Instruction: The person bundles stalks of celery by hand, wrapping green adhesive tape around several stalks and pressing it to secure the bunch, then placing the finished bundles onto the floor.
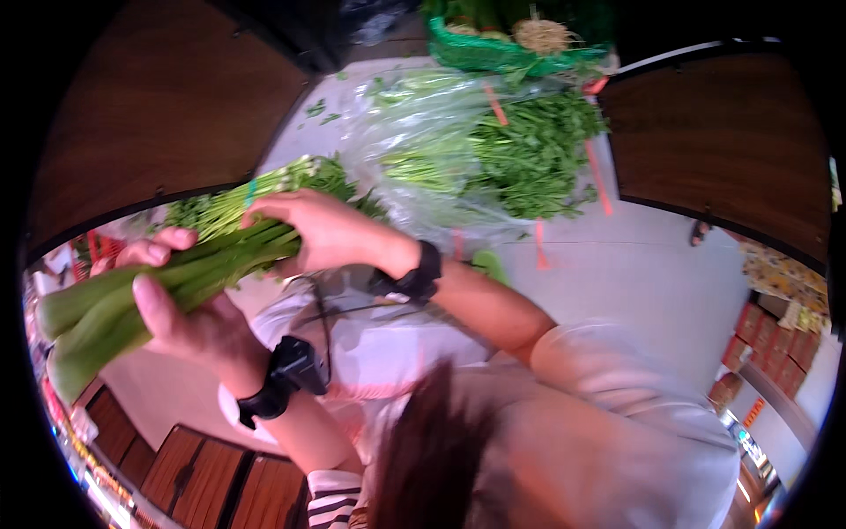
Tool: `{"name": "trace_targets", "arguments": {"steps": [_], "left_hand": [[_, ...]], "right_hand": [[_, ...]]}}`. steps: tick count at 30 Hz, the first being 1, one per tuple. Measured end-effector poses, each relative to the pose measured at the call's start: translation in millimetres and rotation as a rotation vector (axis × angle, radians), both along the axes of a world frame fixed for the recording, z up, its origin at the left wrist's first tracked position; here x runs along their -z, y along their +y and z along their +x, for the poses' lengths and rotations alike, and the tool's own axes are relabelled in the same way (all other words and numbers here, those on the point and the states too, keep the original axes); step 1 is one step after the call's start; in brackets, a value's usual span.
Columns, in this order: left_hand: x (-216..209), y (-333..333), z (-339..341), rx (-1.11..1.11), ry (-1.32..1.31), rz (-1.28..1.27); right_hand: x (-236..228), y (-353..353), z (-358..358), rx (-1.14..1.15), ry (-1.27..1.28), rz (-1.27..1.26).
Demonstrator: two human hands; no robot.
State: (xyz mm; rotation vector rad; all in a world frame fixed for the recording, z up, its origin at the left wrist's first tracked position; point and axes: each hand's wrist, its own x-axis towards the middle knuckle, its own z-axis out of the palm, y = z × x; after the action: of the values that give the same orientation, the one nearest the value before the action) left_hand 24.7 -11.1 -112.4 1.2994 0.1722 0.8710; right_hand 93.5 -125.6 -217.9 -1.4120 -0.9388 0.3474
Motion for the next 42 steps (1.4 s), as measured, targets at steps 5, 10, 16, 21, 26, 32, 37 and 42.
{"name": "trace_targets", "arguments": {"steps": [5,10,16,21,26,32,37,42], "left_hand": [[11,-16,0,0.065,0.054,0.066],[38,8,-5,0.221,0.076,0.052],[36,38,4,-0.326,0.101,-0.082],[40,58,6,-0.689,0.091,0.019],[39,48,29,-0.768,0.138,0.119],[45,64,23,-0.817,0.168,0.026],[39,49,30,-0.92,0.233,0.156],[35,38,43,-0.952,0.222,0.269]], "right_hand": [[15,-22,1,-0.074,0.118,-0.099],[29,-32,7,-0.259,0.153,-0.242],[54,-37,14,-0.096,0.036,-0.187],[176,-89,47,0.471,0.428,-0.371],[295,-139,43,0.514,0.266,-0.978],[321,-115,21,0.375,-0.148,-1.239],[316,-100,32,0.234,-0.144,-1.361],[328,-119,40,0.322,-0.429,-1.09]]}}
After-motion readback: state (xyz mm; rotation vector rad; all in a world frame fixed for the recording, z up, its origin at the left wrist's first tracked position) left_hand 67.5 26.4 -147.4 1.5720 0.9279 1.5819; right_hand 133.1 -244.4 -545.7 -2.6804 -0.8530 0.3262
